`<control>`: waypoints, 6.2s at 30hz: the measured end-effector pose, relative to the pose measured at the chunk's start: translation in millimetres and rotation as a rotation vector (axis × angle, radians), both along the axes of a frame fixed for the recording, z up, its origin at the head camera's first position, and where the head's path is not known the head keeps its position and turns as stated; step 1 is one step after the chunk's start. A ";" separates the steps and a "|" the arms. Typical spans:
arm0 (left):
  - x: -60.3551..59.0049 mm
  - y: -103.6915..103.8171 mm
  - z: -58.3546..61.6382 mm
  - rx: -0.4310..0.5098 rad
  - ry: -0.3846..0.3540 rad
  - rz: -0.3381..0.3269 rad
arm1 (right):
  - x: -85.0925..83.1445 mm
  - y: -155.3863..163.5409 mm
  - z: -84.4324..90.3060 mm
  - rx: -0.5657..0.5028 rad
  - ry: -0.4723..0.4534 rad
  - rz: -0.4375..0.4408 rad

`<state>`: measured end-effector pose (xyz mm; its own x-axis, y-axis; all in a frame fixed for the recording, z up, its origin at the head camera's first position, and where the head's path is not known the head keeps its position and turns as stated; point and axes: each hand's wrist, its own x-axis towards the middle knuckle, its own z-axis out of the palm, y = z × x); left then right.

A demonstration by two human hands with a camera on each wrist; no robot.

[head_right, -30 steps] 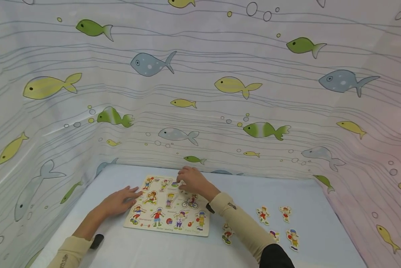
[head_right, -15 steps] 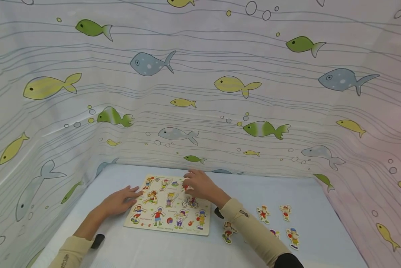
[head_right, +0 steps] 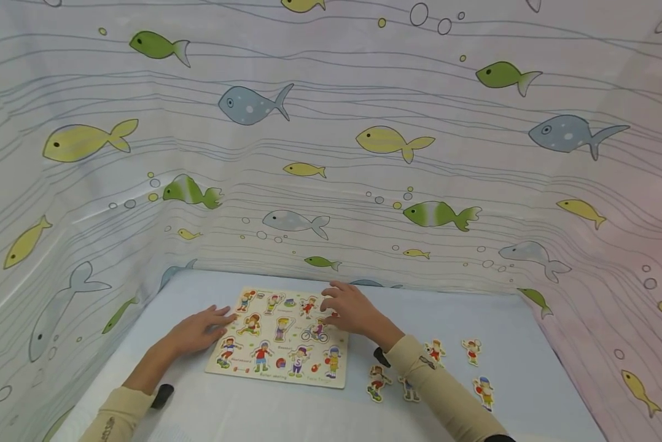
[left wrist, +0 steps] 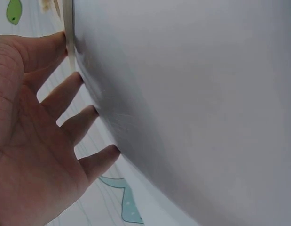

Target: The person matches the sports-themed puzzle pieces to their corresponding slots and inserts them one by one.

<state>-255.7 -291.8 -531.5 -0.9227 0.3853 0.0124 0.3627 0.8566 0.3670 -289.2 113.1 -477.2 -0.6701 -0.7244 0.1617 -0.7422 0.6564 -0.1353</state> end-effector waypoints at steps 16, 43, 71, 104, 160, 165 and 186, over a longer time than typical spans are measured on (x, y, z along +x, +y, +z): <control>-1.5 1.3 -2.4 0.017 0.006 -0.003 | 6.2 46.2 5.3 -0.057 0.021 -0.036; -3.0 -1.0 -3.7 0.006 0.005 -0.005 | 28.6 134.7 -3.0 -0.150 -0.144 -0.251; 1.3 3.4 1.7 0.015 -0.013 0.015 | 70.1 203.6 -29.5 -0.138 -0.341 -0.515; 1.1 3.1 2.9 0.010 -0.020 0.026 | 75.5 217.7 -45.4 -0.130 -0.283 -0.573; -0.4 3.8 -0.5 0.027 -0.010 0.018 | 31.0 124.3 -7.0 -0.310 -0.185 -0.340; 0.1 3.8 0.3 0.024 -0.013 0.025 | 25.6 110.5 -3.1 -0.319 -0.177 -0.324; 0.5 0.7 -3.8 0.017 -0.011 0.031 | -6.4 47.6 4.5 -0.305 -0.174 -0.213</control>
